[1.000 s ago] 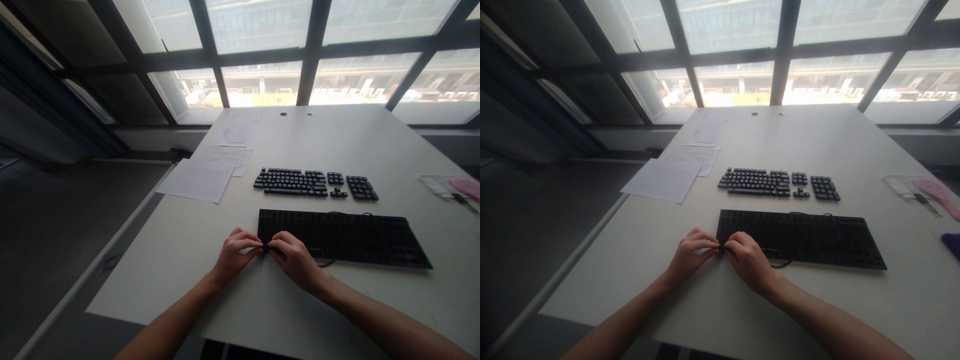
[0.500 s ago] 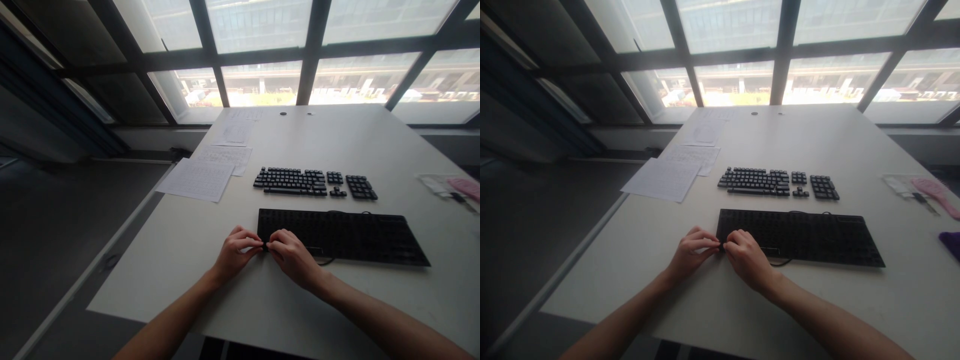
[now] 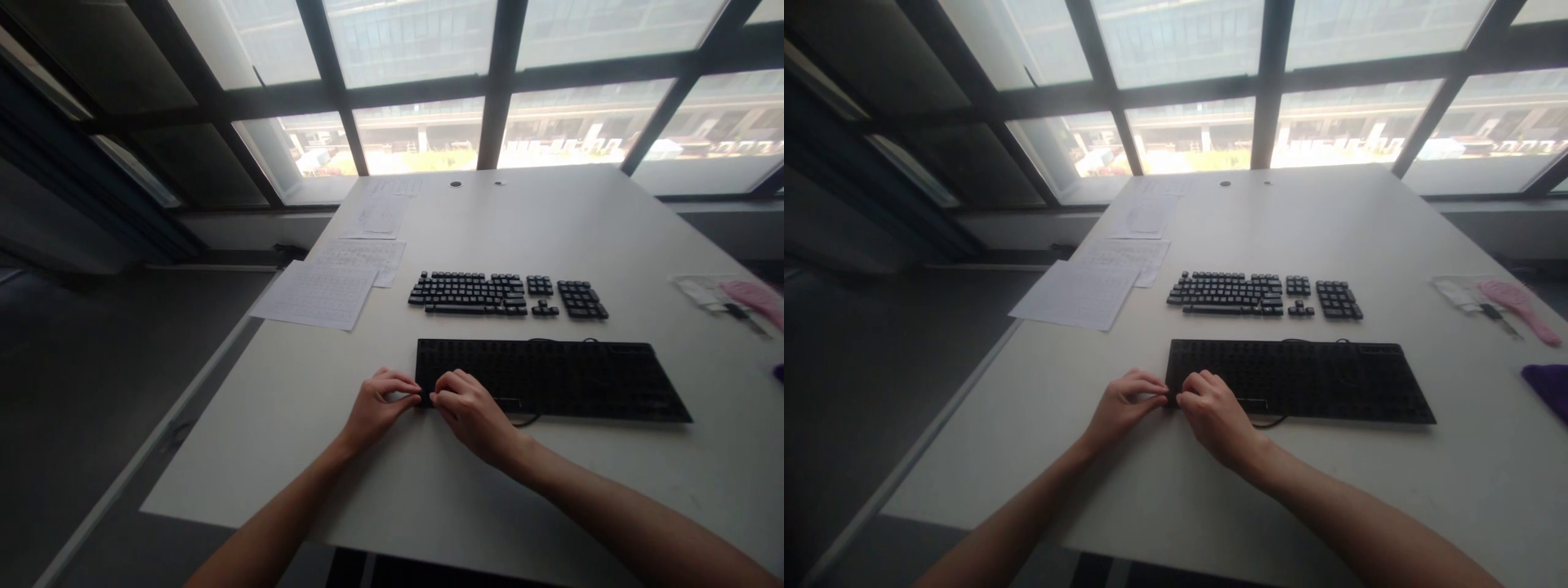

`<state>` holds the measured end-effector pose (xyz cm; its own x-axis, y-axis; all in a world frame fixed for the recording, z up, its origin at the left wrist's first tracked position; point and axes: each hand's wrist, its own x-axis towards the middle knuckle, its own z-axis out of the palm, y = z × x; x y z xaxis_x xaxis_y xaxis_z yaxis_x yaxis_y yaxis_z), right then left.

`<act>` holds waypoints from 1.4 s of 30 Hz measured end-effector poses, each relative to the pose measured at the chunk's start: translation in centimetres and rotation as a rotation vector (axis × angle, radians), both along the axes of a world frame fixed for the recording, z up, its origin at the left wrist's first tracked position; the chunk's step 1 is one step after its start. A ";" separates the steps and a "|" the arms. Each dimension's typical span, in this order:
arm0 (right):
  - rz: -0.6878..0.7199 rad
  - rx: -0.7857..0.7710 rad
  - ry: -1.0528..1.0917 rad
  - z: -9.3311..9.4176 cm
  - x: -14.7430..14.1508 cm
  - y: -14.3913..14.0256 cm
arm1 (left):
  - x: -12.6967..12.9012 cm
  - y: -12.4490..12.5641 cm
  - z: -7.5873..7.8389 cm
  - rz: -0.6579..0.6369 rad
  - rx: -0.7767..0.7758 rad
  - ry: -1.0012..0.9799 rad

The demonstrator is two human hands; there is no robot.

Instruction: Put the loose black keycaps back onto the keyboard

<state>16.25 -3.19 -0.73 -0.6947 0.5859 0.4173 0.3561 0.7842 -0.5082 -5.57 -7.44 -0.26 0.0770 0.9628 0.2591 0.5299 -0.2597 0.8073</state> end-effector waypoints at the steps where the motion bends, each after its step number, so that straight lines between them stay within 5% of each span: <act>1: 0.003 -0.002 -0.003 0.1 0.0 0.0 | 0.0 0.0 0.0 0.005 -0.015 -0.020; 9: -0.003 -0.006 -0.016 -0.1 0.1 0.1 | 0.0 0.0 0.0 0.006 -0.059 -0.057; 27: -0.007 -0.004 -0.024 0.1 0.1 0.2 | 0.6 -0.6 -0.1 -0.077 0.222 0.169; 42: -0.009 0.001 -0.021 0.0 0.1 0.2 | 1.0 -0.6 -0.2 -0.054 0.204 0.157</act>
<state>16.33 -2.98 -0.76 -0.6981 0.5919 0.4028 0.3741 0.7813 -0.4997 -4.55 -8.03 -0.48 0.1814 0.8851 0.4286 0.6258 -0.4401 0.6440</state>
